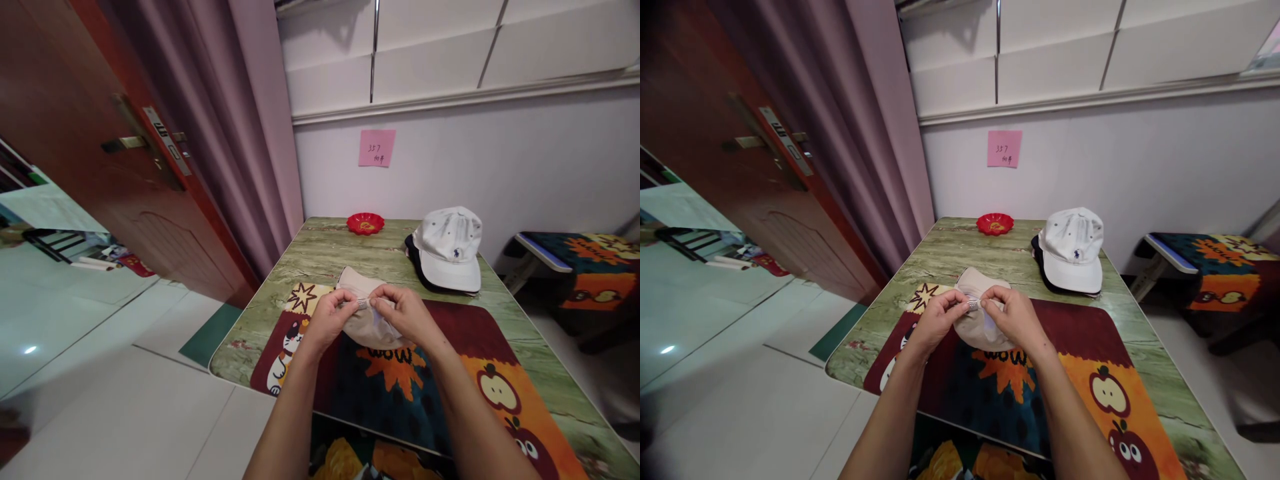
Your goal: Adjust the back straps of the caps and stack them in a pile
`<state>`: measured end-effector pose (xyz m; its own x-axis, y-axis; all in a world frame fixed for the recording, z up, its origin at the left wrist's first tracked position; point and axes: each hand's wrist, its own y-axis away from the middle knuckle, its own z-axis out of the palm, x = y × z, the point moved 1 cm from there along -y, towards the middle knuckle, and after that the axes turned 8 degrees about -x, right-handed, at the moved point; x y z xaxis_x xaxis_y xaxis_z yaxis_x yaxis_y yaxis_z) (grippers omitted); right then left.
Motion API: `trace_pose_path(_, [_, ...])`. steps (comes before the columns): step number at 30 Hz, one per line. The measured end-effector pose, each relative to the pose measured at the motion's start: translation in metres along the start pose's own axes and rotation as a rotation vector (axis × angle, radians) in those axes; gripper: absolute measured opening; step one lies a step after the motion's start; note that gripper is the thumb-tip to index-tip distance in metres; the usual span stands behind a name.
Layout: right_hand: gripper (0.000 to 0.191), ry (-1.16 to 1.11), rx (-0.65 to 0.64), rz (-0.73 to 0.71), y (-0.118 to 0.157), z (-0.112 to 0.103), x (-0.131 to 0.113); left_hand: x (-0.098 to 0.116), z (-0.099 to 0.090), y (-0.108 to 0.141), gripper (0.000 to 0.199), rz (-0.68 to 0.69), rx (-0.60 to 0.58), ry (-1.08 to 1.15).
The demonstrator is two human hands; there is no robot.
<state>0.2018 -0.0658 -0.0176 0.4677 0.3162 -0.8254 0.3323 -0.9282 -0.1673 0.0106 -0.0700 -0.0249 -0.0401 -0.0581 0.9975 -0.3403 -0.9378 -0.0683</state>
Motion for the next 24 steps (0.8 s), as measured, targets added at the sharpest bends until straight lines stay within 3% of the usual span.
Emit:
trace_pose_path(9, [0.021, -0.098, -0.007, 0.001, -0.002, 0.007, 0.01, -0.009, 0.003, -0.004, 0.028, 0.004, 0.096, 0.025])
trace_pose_path(15, [0.02, -0.168, -0.034, -0.038, -0.003, 0.01, 0.016, -0.003, 0.009, -0.001, 0.032, 0.023, 0.07, 0.113])
trace_pose_path(24, [0.022, -0.055, -0.017, 0.009, 0.001, 0.004, 0.008, -0.002, 0.007, 0.0, 0.013, 0.151, 0.044, -0.298])
